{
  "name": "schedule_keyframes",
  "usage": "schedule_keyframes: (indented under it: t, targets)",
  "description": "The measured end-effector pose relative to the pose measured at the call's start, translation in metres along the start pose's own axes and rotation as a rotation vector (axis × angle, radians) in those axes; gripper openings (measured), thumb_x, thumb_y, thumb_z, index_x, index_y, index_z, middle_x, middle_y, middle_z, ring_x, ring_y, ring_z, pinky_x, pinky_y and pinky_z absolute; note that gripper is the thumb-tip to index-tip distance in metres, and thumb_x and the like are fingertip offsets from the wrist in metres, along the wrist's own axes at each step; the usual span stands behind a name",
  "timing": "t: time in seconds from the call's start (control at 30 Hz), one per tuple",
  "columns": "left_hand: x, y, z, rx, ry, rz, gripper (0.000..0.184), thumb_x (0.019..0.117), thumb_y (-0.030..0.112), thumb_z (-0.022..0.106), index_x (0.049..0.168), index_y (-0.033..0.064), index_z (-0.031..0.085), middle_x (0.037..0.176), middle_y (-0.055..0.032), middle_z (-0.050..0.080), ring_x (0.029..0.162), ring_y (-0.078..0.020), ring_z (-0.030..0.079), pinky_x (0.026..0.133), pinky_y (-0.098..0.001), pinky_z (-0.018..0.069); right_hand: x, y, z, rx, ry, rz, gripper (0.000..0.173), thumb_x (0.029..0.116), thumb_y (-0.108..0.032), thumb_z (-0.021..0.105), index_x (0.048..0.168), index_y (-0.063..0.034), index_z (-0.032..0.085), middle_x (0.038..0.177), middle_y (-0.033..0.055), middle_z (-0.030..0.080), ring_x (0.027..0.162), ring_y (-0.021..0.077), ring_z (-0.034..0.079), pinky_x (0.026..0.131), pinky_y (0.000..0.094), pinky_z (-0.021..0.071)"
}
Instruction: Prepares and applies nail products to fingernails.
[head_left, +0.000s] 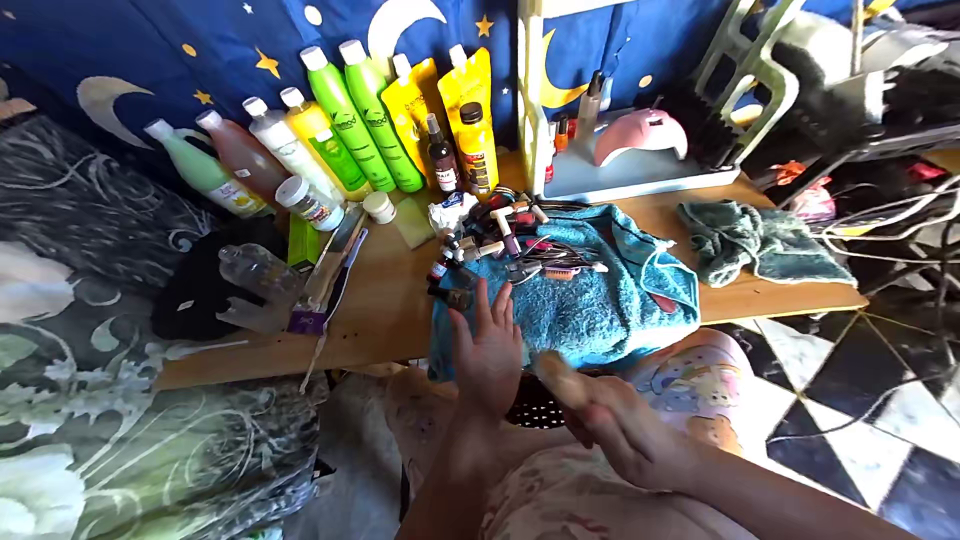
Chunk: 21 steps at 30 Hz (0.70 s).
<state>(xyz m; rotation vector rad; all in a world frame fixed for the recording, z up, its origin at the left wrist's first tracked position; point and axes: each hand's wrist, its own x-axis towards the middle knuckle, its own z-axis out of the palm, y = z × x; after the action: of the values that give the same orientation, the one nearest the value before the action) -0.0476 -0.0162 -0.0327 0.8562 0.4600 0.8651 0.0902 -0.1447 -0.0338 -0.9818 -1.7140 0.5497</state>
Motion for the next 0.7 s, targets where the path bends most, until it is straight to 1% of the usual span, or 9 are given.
schedule_keyframes:
  t: [0.1,0.17,0.2,0.27,0.33,0.4,0.47,0.57,0.7]
  targets:
    - [-0.002,0.002,0.01,-0.056,-0.112,-0.036,0.091,0.0935,0.08,0.007,0.163,0.0245,0.024,0.16,-0.0077,0.042,0.149,-0.0274,0.037,0.121,-0.0523,0.0294,-0.014,0.032,0.014,0.021,-0.021,0.107,0.053,0.1125,-0.042,0.027,0.107,-0.0033,0.063,0.075,0.0083,0.062,0.066,0.0165,0.064,0.06,0.0373,0.0568]
    - [-0.006,0.001,0.02,-0.095,-0.132,-0.024,0.07,0.1039,0.064,0.024,0.138,0.0171,0.063,0.102,-0.005,0.074,0.099,-0.0199,0.07,0.1,-0.0433,0.0531,-0.014,0.037,0.018,0.085,-0.133,0.382,0.053,0.1125,-0.041,0.03,0.104,-0.0021,0.065,0.068,0.007,0.058,0.058,0.0154,0.059,0.058,0.0374,0.0533]
    - [-0.008,0.0,0.026,-0.124,-0.132,-0.027,0.059,0.107,0.053,0.028,0.12,0.0167,0.072,0.067,0.0048,0.063,0.063,-0.01,0.063,0.077,-0.0343,0.0573,-0.012,0.035,0.017,0.115,-0.141,0.417,0.052,0.1126,-0.04,0.031,0.103,-0.0018,0.065,0.066,0.0061,0.056,0.056,0.014,0.057,0.056,0.0352,0.0523]
    - [-0.009,0.0,0.033,-0.178,-0.064,-0.04,0.047,0.1098,0.034,0.03,0.117,0.0121,0.071,0.045,0.0092,0.043,0.039,-0.0049,0.046,0.05,-0.0252,0.0499,-0.012,0.035,0.015,0.139,-0.136,0.396,0.051,0.1125,-0.041,0.033,0.107,-0.0011,0.064,0.066,0.0061,0.058,0.056,0.0136,0.06,0.057,0.0341,0.0551]
    - [-0.006,-0.003,0.038,-0.01,0.083,-0.029,0.049,0.1099,0.029,0.022,0.129,0.0095,0.062,0.05,0.0073,0.042,0.042,-0.0051,0.044,0.05,-0.0238,0.0477,-0.007,0.037,0.008,0.1,-0.225,0.43,0.054,0.1108,-0.047,0.035,0.119,-0.0004,0.06,0.077,0.0108,0.062,0.068,0.0209,0.064,0.067,0.0431,0.0569]
    - [-0.002,-0.006,0.038,0.034,0.116,-0.02,0.055,0.1098,0.035,0.014,0.135,0.0107,0.057,0.07,0.0022,0.059,0.063,-0.0103,0.059,0.068,-0.0295,0.0544,0.005,0.027,-0.005,0.072,-0.228,0.454,0.049,0.1102,-0.044,0.04,0.116,0.0002,0.061,0.079,0.0121,0.063,0.072,0.023,0.065,0.069,0.0447,0.0562]
    - [0.001,-0.005,0.037,-0.052,0.106,-0.007,0.065,0.1093,0.046,0.008,0.137,0.0134,0.057,0.096,-0.004,0.072,0.089,-0.0187,0.07,0.085,-0.0387,0.0582,0.014,0.003,-0.022,0.086,-0.032,0.309,0.042,0.1108,-0.038,0.042,0.113,0.0,0.061,0.074,0.0075,0.06,0.065,0.0145,0.06,0.063,0.0337,0.0542]
    - [0.01,-0.006,0.028,-0.159,0.063,0.002,0.072,0.1056,0.06,0.009,0.141,0.0186,0.056,0.117,-0.008,0.071,0.108,-0.0254,0.069,0.096,-0.0458,0.0549,0.007,0.005,-0.014,0.04,0.349,-0.071,0.037,0.1127,-0.037,0.035,0.111,-0.0066,0.056,0.081,0.0044,0.058,0.072,0.0098,0.061,0.067,0.027,0.0557]
    - [0.013,0.002,0.027,-0.039,0.021,0.036,0.078,0.1029,0.064,0.003,0.156,0.0189,0.036,0.136,-0.0102,0.064,0.13,-0.028,0.059,0.11,-0.0506,0.0442,-0.004,0.027,0.005,-0.548,0.022,0.154,0.03,0.1046,-0.03,0.054,0.097,-0.0036,0.065,0.068,0.0106,0.066,0.065,0.0291,0.07,0.064,0.0485,0.0586]
